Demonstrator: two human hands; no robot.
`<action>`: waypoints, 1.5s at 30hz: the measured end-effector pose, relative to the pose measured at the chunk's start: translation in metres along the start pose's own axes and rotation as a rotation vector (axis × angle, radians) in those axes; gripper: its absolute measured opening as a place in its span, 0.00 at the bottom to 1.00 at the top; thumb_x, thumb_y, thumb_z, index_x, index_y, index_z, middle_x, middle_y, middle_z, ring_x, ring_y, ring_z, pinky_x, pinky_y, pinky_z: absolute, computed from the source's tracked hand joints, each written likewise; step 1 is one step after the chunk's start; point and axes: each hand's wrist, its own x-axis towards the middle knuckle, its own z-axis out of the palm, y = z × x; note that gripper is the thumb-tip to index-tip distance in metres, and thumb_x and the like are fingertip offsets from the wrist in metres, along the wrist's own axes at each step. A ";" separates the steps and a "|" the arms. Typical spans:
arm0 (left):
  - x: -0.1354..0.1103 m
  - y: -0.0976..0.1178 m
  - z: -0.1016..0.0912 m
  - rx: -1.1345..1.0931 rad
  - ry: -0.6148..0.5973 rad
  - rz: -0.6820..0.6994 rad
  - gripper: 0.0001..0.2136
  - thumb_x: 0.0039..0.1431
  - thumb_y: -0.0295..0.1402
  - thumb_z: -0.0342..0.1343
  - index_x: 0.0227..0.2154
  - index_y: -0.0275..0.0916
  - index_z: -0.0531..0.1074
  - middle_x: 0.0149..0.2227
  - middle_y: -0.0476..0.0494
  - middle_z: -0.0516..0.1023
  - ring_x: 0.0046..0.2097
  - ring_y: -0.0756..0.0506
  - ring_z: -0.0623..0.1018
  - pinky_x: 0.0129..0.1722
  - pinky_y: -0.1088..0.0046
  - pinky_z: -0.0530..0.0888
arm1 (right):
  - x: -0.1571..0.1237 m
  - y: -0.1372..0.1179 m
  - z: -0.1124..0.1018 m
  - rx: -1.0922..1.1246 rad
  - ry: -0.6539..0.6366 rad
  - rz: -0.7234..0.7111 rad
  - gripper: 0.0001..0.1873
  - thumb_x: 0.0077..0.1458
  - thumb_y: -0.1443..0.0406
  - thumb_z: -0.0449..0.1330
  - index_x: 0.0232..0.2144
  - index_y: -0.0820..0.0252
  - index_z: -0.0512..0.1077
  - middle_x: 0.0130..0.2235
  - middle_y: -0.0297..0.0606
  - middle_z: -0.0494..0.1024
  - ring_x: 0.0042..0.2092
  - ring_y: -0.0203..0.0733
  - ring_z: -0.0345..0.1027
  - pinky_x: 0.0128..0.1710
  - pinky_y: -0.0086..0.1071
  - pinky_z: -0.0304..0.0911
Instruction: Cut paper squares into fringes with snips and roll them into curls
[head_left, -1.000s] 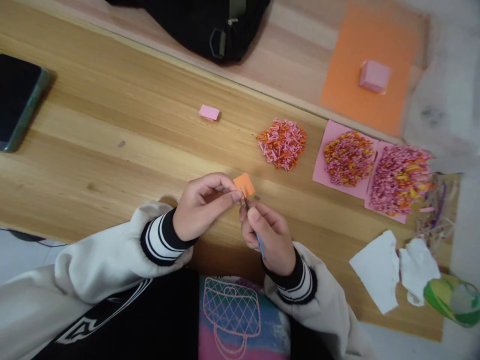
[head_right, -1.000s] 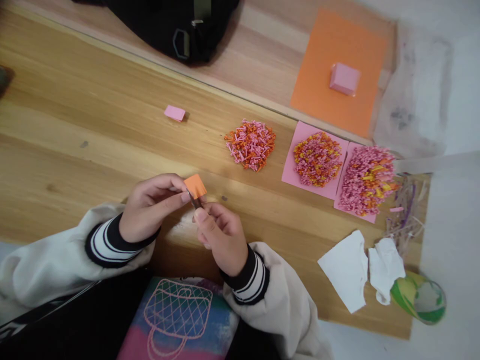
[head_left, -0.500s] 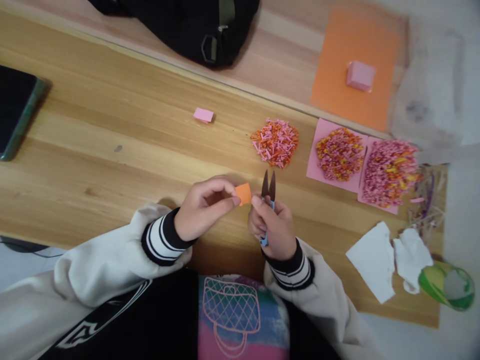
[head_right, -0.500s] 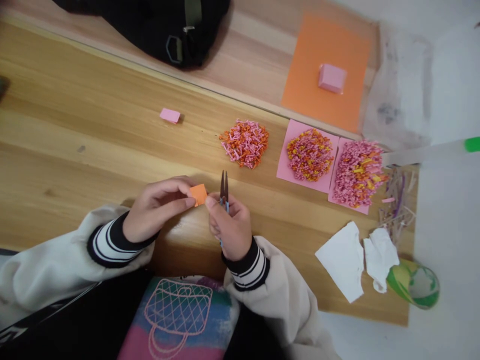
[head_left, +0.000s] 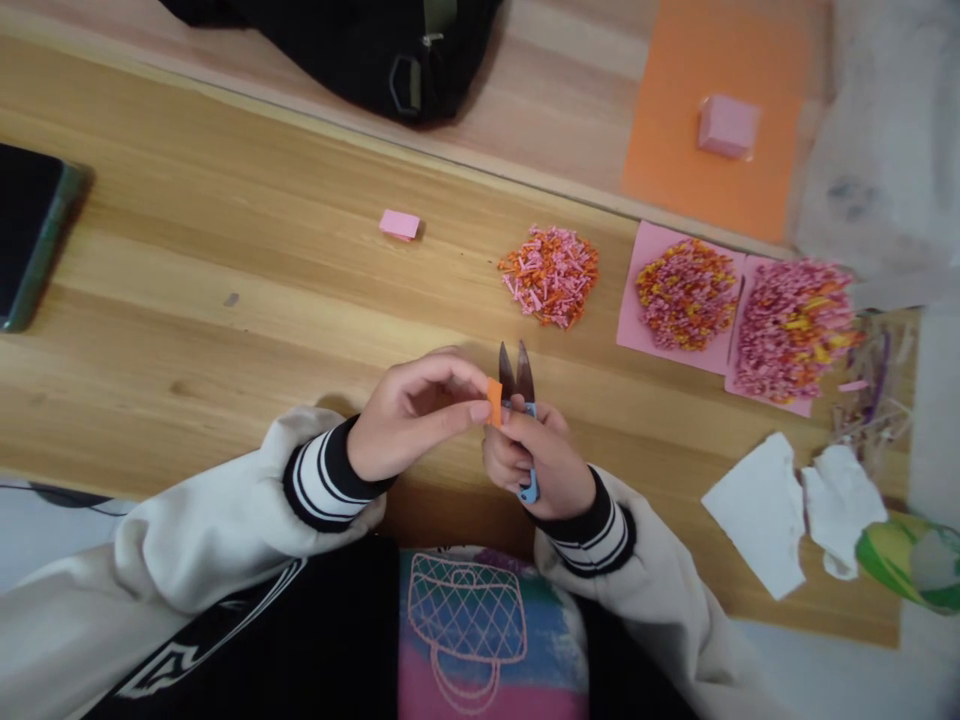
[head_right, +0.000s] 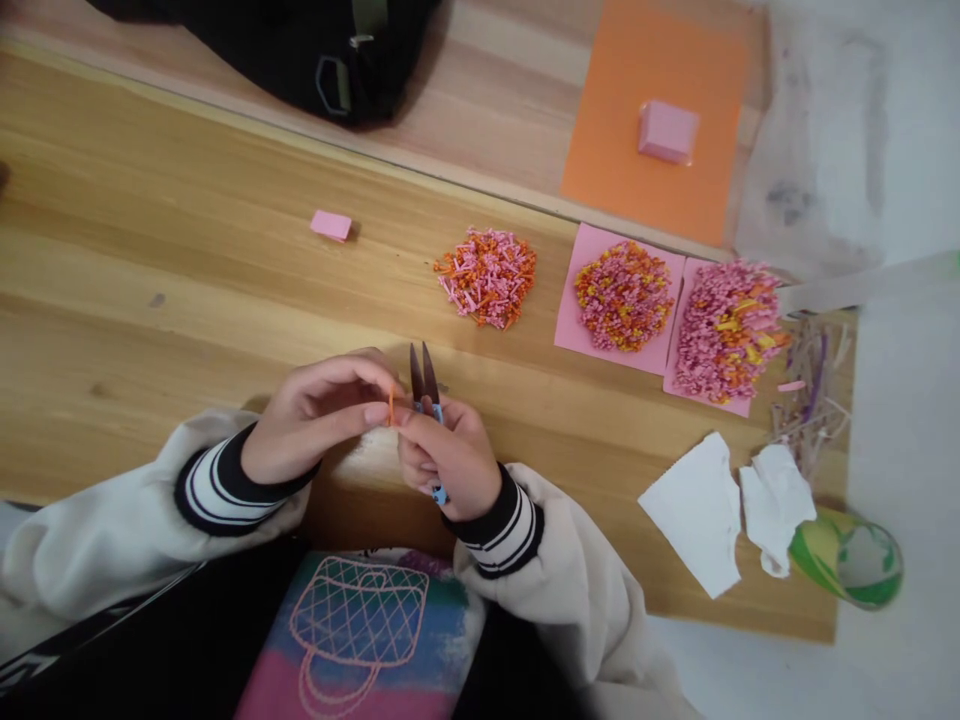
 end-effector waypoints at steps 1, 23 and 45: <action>0.000 0.000 0.000 0.007 -0.006 -0.001 0.03 0.51 0.30 0.62 0.28 0.35 0.76 0.28 0.46 0.75 0.31 0.51 0.74 0.32 0.77 0.72 | 0.000 0.000 0.001 -0.005 0.005 0.003 0.21 0.40 0.55 0.67 0.19 0.57 0.59 0.09 0.17 0.52 0.10 0.23 0.37 0.09 0.21 0.36; -0.001 -0.003 0.000 -0.228 0.229 -0.163 0.10 0.48 0.33 0.64 0.21 0.36 0.69 0.24 0.48 0.77 0.25 0.50 0.75 0.29 0.70 0.72 | -0.005 0.004 0.000 -0.142 -0.035 -0.007 0.22 0.53 0.45 0.55 0.29 0.58 0.64 0.12 0.18 0.53 0.13 0.24 0.34 0.10 0.20 0.36; -0.002 -0.004 -0.001 -0.140 0.258 -0.137 0.10 0.47 0.30 0.64 0.19 0.36 0.67 0.22 0.49 0.76 0.26 0.50 0.76 0.29 0.72 0.72 | -0.005 0.004 0.000 -0.168 -0.023 0.015 0.24 0.51 0.44 0.57 0.27 0.58 0.63 0.12 0.18 0.53 0.13 0.24 0.35 0.10 0.20 0.37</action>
